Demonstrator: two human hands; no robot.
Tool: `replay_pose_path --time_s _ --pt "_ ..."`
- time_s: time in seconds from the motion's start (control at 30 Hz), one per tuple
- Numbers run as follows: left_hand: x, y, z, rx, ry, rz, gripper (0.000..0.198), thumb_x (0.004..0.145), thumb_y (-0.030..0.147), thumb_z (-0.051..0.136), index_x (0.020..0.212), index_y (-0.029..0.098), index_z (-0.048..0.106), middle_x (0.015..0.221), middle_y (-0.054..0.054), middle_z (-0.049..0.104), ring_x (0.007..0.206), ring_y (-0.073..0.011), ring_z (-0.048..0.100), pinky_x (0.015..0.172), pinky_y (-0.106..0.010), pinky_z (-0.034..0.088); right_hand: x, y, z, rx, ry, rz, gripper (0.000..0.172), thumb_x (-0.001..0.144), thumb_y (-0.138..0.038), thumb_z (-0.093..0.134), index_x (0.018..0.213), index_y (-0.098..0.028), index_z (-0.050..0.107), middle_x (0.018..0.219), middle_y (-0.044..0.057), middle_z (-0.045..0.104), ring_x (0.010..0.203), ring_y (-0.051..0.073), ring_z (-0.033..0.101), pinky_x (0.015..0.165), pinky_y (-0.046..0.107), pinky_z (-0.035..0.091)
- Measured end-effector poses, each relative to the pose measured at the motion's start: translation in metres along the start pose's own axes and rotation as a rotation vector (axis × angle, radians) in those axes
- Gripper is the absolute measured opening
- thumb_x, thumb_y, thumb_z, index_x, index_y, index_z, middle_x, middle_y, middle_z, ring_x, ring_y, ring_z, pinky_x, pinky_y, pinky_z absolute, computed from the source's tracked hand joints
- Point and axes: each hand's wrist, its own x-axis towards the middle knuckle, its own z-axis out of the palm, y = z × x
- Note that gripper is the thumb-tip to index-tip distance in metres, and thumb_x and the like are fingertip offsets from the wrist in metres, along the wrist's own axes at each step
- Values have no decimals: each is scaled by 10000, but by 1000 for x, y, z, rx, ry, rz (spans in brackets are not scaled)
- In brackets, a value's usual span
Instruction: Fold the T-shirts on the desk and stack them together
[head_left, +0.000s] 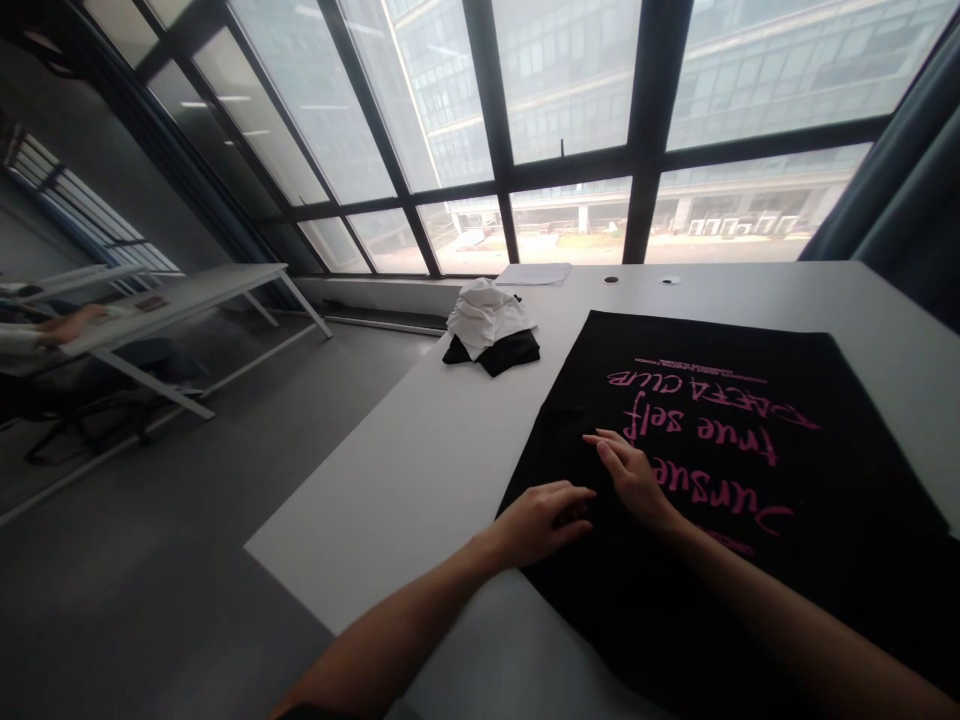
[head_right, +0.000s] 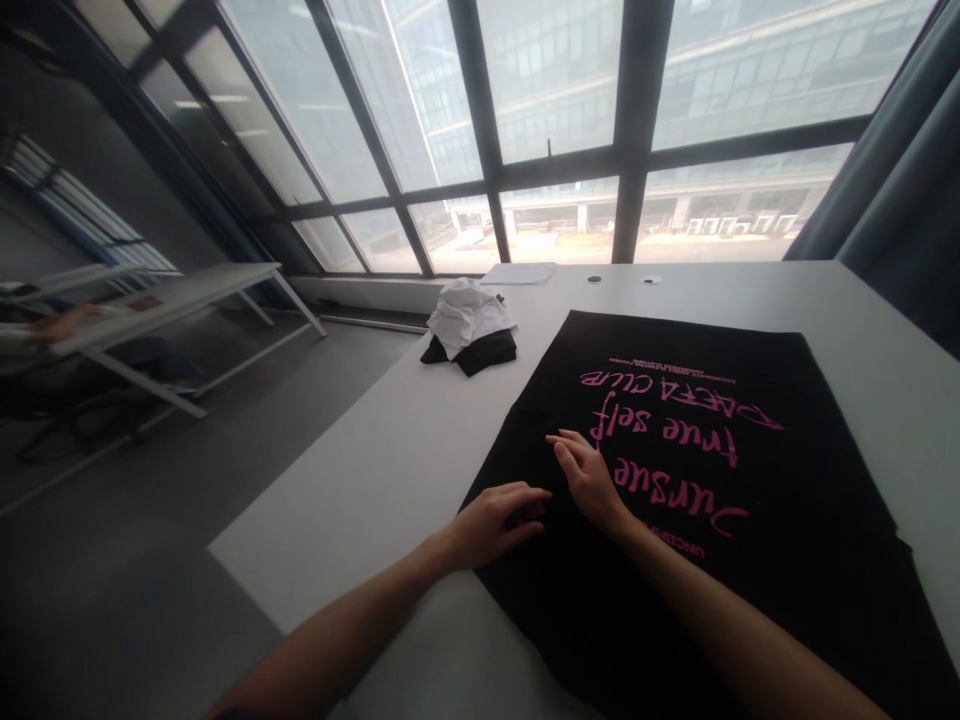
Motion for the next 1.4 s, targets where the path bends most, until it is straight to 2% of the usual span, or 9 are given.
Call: replay_pose_path --time_s 0.07,0.3,0.43,0.57,0.7,0.87,1.0,1.2,1.4 --pt "0 0 -7 15 30 29 286 967 281 602 1242 235 666 1038 -60 706 902 -180 679 832 -297 554 2 3 1 -7 31 22 458 966 -553 510 1096 -203 775 1298 129 669 1255 304 592 1119 492 422" --pt "5 -51 -42 208 548 -203 220 961 181 517 1046 213 717 1031 -60 749 978 -213 700 916 -383 558 0 5 6 -183 42 -29 301 889 -335 574 1075 -189 760 1258 135 667 1198 288 622 1076 485 470" --pt "2 -85 -56 301 592 -260 272 917 106 499 1045 193 723 1074 -68 752 1040 -221 694 986 -414 538 -5 5 8 -285 44 -57 345 843 -268 583 1144 -177 726 1312 149 631 1258 300 583 1119 505 434" --pt "2 -92 -62 330 615 -281 272 914 104 499 1037 188 726 1081 -72 751 1042 -227 693 1002 -429 534 -7 4 8 -328 30 -74 382 834 -239 578 1197 -197 689 1364 139 580 1277 295 566 1130 495 430" --pt "7 -71 -57 298 527 -156 301 967 144 471 1135 204 714 1201 -71 723 1171 -213 655 1079 -422 495 -9 0 8 -366 12 -99 340 841 -233 571 1163 -206 676 1394 133 536 1259 296 577 1100 479 466" --pt "7 -49 -38 351 151 -57 440 1030 317 487 1466 261 514 1555 -70 474 1482 -232 366 1227 -487 305 -17 -12 10 -552 -70 -119 355 902 -210 502 1223 -239 650 1487 114 477 1174 315 625 952 483 559" --pt "4 -50 -27 461 -62 -89 607 994 430 569 1552 275 388 1641 -100 309 1538 -285 207 1228 -561 236 -21 -20 10 -767 -71 -199 404 933 -191 485 1311 -222 622 1554 149 429 1277 389 530 961 543 520" --pt "37 -68 -33 545 89 -112 500 1055 323 413 1545 221 400 1616 -126 359 1516 -245 287 1225 -509 260 -18 -21 9 -764 -218 -362 419 947 -232 509 1349 -190 620 1548 134 467 1405 337 426 1151 541 351" --pt "66 -99 -30 615 -14 -207 569 1043 407 425 1570 209 346 1647 -142 263 1539 -296 191 1207 -595 225 -21 -12 12 -798 -291 -336 443 937 -225 520 1366 -164 611 1484 168 540 1402 324 455 1153 535 341"
